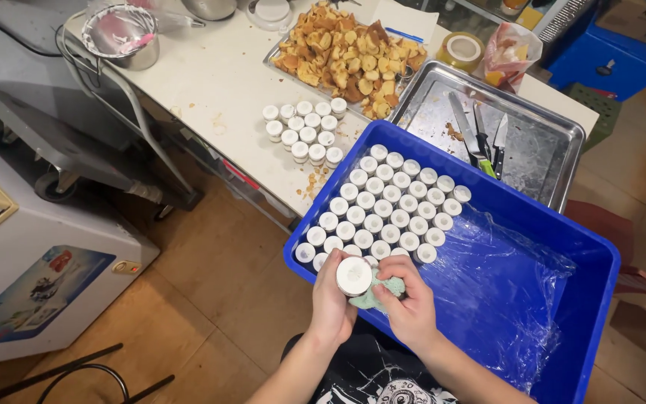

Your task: Cleaning small white containers with a cloth and placing them in a bin.

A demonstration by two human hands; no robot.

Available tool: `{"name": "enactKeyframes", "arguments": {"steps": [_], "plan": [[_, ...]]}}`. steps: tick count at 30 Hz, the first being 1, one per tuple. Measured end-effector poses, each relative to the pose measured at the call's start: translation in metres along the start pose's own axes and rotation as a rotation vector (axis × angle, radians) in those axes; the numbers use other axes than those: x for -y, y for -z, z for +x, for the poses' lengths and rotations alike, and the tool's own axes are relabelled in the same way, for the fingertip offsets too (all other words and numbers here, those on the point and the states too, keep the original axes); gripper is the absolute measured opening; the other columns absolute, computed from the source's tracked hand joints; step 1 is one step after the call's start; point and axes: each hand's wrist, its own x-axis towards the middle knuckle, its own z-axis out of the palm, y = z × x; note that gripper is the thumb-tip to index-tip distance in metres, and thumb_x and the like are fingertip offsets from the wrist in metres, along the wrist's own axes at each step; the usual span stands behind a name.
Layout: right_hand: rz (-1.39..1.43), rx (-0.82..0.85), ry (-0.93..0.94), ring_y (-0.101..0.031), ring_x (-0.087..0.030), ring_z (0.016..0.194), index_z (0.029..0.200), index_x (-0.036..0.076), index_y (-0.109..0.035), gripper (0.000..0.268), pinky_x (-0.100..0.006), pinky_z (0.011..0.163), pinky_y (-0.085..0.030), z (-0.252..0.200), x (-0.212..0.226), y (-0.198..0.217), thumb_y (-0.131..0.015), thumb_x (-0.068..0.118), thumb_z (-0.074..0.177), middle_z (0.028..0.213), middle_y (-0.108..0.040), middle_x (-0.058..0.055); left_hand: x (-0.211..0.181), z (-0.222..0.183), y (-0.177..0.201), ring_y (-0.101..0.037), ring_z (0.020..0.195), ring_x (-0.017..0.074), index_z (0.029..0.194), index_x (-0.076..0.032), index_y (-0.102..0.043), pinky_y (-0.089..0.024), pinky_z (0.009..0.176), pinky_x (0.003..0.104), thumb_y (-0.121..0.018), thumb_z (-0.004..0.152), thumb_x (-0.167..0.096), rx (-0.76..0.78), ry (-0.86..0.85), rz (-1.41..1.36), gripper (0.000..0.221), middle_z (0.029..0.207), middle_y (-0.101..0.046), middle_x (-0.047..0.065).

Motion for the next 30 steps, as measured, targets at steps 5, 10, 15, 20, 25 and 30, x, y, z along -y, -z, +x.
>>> {"name": "enactKeyframes", "arguments": {"steps": [5, 10, 15, 20, 25, 30], "plan": [[-0.014, -0.007, 0.049, -0.056, -0.018, 0.105, 0.104, 0.002, -0.061, 0.015, -0.03, 0.095, -0.044, -0.001, 0.003, 0.007, -0.07, 0.001, 0.092, 0.114, -0.059, -0.01, 0.004, 0.0, -0.003, -0.067, 0.083, 0.0148, 0.092, -0.009, -0.059, -0.054, 0.075, 0.033, -0.046, 0.105, -0.029, 0.047, 0.026, 0.018, 0.027, 0.09, -0.069, 0.007], [0.129, -0.009, -0.082, -0.055, -0.017, 0.104, 0.105, 0.001, -0.062, 0.011, -0.03, 0.093, -0.044, -0.001, -0.002, 0.018, -0.066, 0.005, 0.095, 0.112, -0.06, -0.009, 0.009, 0.003, 0.003, -0.062, 0.075, 0.0108, 0.089, -0.007, -0.061, -0.05, 0.065, 0.026, -0.05, 0.105, -0.027, 0.142, 0.071, 0.112, 0.027, 0.083, -0.064, 0.004], [0.237, 0.105, -0.182, -0.055, -0.017, 0.104, 0.103, 0.001, -0.061, 0.01, -0.031, 0.094, -0.043, 0.013, 0.005, 0.032, -0.065, 0.007, 0.096, 0.109, -0.059, -0.009, 0.004, 0.008, 0.011, -0.061, 0.067, 0.0118, 0.089, -0.006, -0.061, -0.047, 0.055, 0.026, -0.052, 0.106, -0.026, 0.237, 0.215, 0.18, 0.027, 0.079, -0.062, 0.004], [0.269, 0.322, -0.204, -0.058, -0.019, 0.102, 0.101, 0.002, -0.063, 0.009, -0.033, 0.091, -0.046, 0.028, 0.003, 0.05, -0.067, 0.009, 0.096, 0.105, -0.061, -0.008, -0.013, 0.002, -0.005, -0.063, 0.058, 0.0183, 0.093, -0.004, -0.063, -0.048, 0.048, 0.03, -0.05, 0.105, -0.027, 0.334, 0.415, 0.257, 0.029, 0.076, -0.064, 0.01], [0.247, 0.486, -0.192, -0.059, -0.018, 0.101, 0.099, 0.003, -0.066, 0.01, -0.033, 0.091, -0.047, 0.045, 0.01, 0.06, -0.069, 0.012, 0.096, 0.106, -0.062, -0.008, -0.016, 0.003, -0.02, -0.061, 0.058, 0.016, 0.1, -0.008, -0.065, -0.045, 0.047, 0.03, -0.044, 0.106, -0.029, 0.366, 0.673, 0.426, 0.03, 0.078, -0.064, 0.006], [0.146, 0.705, -0.102, -0.059, -0.019, 0.1, 0.097, 0.005, -0.071, 0.011, -0.034, 0.092, -0.047, 0.067, 0.021, 0.073, -0.073, 0.015, 0.094, 0.102, -0.065, -0.006, 0.003, 0.01, -0.011, -0.058, 0.058, 0.0153, 0.098, -0.006, -0.063, -0.04, 0.046, 0.028, -0.041, 0.108, -0.03, 0.504, 0.871, 0.494, 0.034, 0.078, -0.064, 0.006]]}}
